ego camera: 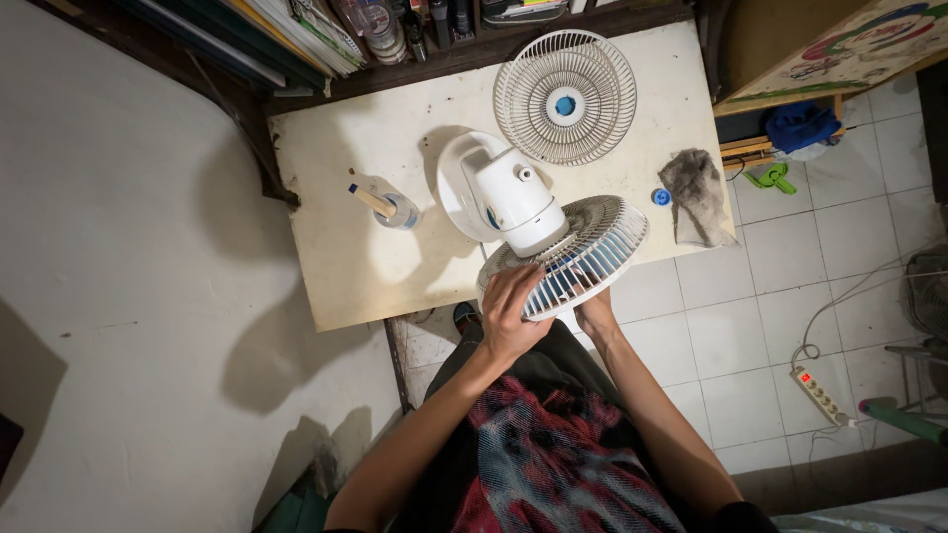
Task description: The person assembles a small electric fan on a table. They attach the blue fan blades to the motor hub, secure the center cap, and then attach the front wire cage. Finally, they move the assembled fan to the floor.
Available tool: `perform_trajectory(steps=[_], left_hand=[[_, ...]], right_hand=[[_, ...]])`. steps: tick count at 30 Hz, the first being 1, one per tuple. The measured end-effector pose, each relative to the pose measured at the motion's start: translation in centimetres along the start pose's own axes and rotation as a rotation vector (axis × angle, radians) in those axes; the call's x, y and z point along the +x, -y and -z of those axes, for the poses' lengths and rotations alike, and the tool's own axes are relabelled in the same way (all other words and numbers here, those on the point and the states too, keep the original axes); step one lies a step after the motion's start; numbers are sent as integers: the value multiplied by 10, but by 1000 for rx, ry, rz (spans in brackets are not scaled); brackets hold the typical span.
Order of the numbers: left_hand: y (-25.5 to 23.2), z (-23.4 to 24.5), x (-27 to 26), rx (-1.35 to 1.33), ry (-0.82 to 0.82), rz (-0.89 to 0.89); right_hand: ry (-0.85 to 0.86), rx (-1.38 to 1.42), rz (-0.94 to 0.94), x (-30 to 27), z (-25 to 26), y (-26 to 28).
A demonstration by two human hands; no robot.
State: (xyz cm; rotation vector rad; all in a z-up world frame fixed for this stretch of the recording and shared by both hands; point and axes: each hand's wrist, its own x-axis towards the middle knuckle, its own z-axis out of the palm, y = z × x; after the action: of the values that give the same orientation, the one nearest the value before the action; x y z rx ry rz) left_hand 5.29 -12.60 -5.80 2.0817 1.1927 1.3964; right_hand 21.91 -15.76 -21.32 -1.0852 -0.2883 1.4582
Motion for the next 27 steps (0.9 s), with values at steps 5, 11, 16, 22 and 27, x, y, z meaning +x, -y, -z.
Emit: perform_trajectory(steps=[5,11,16,22,27], left_hand=[[0,-1,-2,5,-7,4],[2,-2,6,-33,-54,33],[1,10,25,-6,-44,49],[6,21,41,-79,-55,140],[33,23,61,-114,-24,284]], right_hand=[[-21,-10,17,-5,-10,6],[16,-146,220,-9,-39,22],[-77,-496,438,0,-66,29],[-88,-416,398,14,-97,33],[-101,-672,590,21,-127,43]])
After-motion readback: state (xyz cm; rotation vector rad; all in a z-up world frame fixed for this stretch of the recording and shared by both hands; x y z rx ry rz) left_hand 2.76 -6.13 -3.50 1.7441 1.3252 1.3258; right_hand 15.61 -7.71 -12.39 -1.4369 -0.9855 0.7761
